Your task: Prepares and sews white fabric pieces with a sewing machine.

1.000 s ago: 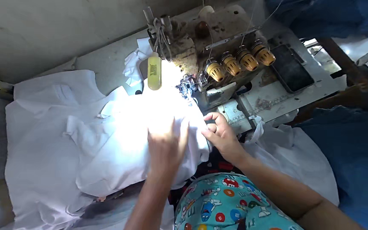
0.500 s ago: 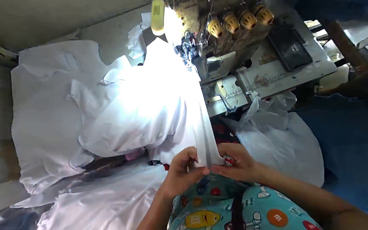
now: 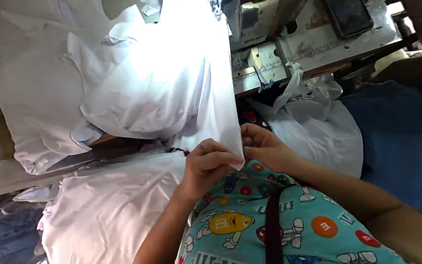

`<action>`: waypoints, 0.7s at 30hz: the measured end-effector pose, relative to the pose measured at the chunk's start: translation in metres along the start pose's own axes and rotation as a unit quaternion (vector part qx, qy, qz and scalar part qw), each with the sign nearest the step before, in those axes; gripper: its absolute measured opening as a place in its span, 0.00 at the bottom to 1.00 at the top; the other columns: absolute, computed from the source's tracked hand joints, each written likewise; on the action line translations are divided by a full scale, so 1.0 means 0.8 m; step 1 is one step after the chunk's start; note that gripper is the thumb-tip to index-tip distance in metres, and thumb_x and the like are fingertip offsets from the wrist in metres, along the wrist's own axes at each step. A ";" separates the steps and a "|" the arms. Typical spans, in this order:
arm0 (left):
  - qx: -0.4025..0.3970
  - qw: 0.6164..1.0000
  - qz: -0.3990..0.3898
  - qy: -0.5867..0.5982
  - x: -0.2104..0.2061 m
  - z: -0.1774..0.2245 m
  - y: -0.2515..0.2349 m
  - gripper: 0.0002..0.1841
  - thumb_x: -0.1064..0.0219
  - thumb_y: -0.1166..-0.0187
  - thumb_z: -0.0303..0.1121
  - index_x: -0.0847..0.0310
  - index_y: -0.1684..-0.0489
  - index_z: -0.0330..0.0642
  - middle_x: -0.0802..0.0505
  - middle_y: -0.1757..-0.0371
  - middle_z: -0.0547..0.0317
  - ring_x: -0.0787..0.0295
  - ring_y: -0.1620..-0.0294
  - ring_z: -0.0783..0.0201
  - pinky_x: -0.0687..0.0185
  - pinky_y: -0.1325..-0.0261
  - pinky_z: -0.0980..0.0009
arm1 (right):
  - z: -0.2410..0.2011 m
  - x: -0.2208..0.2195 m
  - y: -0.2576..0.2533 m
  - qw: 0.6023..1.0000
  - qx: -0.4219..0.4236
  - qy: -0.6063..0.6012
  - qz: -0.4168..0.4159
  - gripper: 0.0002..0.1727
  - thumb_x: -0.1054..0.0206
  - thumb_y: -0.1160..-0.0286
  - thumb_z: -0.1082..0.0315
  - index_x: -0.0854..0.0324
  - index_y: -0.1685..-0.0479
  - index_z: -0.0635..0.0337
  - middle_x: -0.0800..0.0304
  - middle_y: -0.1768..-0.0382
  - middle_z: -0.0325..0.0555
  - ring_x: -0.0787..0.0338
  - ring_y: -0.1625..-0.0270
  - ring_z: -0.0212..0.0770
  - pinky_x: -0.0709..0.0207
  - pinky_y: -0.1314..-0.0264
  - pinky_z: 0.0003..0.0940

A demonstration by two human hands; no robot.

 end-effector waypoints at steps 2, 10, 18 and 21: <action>-0.029 0.989 -0.039 -0.140 -0.003 0.009 0.000 0.07 0.33 0.17 0.32 0.07 0.55 0.44 0.08 0.59 0.58 0.14 0.52 0.73 0.22 0.43 0.83 | -0.002 -0.001 0.003 1.000 -0.015 0.024 -0.006 0.10 0.40 0.19 0.79 0.25 0.45 0.58 0.06 0.60 0.32 0.06 0.59 0.25 0.11 0.52 0.23; -0.091 0.956 -0.069 -0.268 -0.004 0.024 0.011 0.07 0.33 0.16 0.32 0.06 0.54 0.47 0.06 0.62 0.57 0.13 0.55 0.66 0.22 0.47 0.76 | 0.004 -0.005 0.018 0.994 -0.023 0.103 -0.023 0.07 0.34 0.21 0.75 0.19 0.49 0.59 0.07 0.63 0.28 0.11 0.61 0.17 0.18 0.54 0.14; -0.175 0.908 -0.049 -0.377 -0.011 0.021 0.026 0.09 0.30 0.18 0.40 0.11 0.48 0.50 0.09 0.54 0.61 0.17 0.49 0.63 0.29 0.40 0.72 | 0.007 -0.001 0.017 0.996 -0.070 0.026 -0.042 0.09 0.39 0.21 0.78 0.21 0.49 0.57 0.08 0.62 0.30 0.11 0.59 0.22 0.18 0.51 0.18; -0.130 0.944 0.010 -0.303 -0.008 0.005 0.024 0.05 0.34 0.15 0.35 0.12 0.50 0.52 0.12 0.47 0.64 0.19 0.41 0.67 0.30 0.31 0.74 | 0.003 0.006 0.001 0.996 -0.062 -0.008 -0.058 0.07 0.41 0.20 0.74 0.21 0.50 0.54 0.09 0.62 0.29 0.10 0.58 0.23 0.17 0.49 0.21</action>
Point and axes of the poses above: each hand's wrist, its own y-axis away from the middle knuckle, its own x-axis out of the back of the hand, z = x × y, the point moved 6 cm from there along -y, towards the middle knuckle
